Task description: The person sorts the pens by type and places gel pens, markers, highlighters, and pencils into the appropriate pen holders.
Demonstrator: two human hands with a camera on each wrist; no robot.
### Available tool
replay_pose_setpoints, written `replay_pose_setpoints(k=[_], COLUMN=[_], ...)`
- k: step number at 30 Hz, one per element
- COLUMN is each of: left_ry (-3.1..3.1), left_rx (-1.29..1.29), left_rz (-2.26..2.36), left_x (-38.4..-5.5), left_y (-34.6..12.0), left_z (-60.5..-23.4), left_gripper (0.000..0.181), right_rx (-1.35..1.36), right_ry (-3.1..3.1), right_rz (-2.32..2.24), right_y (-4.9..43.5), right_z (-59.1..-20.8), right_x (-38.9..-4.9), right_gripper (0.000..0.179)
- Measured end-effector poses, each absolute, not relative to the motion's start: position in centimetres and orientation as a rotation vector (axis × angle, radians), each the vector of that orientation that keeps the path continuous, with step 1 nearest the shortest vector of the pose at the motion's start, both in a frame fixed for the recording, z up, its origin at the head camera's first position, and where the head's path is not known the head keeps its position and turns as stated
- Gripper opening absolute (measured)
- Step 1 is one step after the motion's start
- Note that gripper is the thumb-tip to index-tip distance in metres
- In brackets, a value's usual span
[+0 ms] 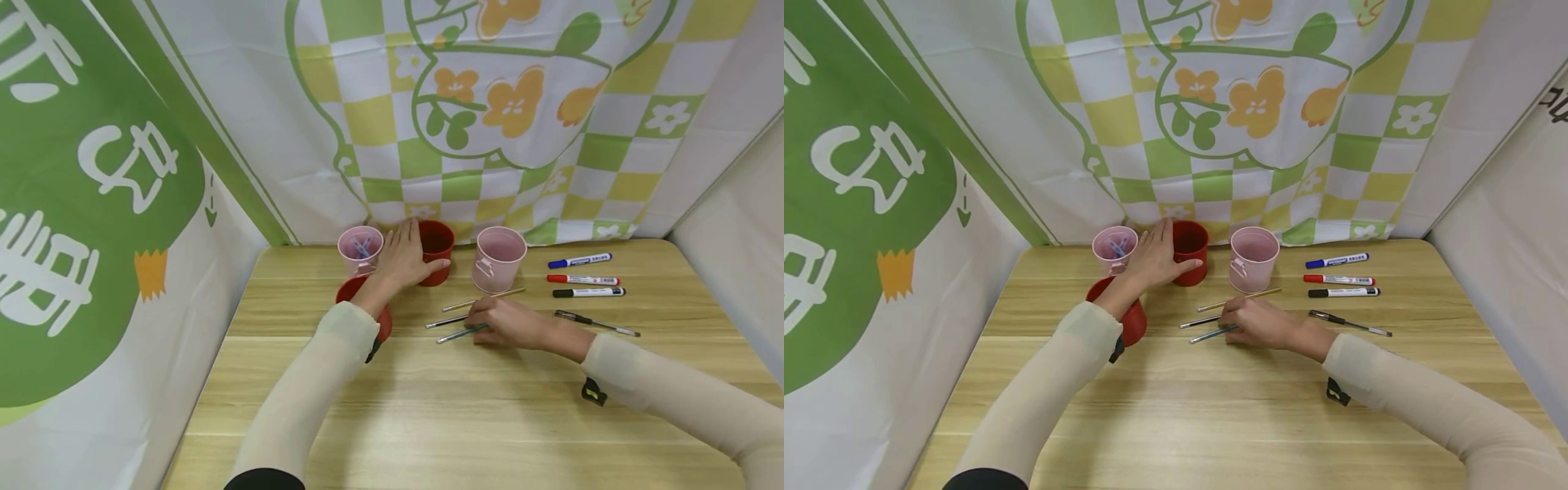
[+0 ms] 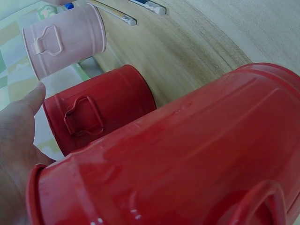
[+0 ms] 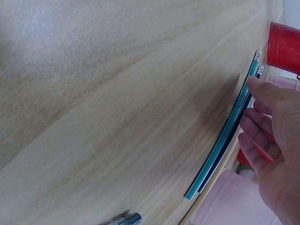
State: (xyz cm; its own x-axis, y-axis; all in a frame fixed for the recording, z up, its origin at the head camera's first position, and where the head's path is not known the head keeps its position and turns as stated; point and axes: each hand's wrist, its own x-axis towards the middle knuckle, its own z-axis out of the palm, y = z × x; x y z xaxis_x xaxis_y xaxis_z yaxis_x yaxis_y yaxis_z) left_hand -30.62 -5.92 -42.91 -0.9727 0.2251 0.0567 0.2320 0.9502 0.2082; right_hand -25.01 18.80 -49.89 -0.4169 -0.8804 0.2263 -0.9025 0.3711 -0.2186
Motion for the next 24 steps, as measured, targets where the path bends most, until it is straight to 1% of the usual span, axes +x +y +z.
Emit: replay_pose_setpoints(k=[12,17,24], left_ry=[-3.064,-3.062,-3.068], left_rx=[-0.346,-0.344,-0.331], left_rz=[-0.330,-0.325,-0.339], left_x=[-30.5,-30.7,-30.9], left_y=[-6.0,-6.0,-6.0], left_z=[-43.2,-43.6,-43.9], left_gripper=[0.110,0.110,0.111], right_rx=[1.660,1.648,1.576], right_ry=[-2.514,-2.497,-2.469], right_rz=[0.465,0.482,0.620], right_y=[18.7,18.6,18.7], right_z=[-50.7,-51.4,-52.1], right_x=[-25.2,-25.3,-25.1], right_gripper=[0.020,0.020,0.021])
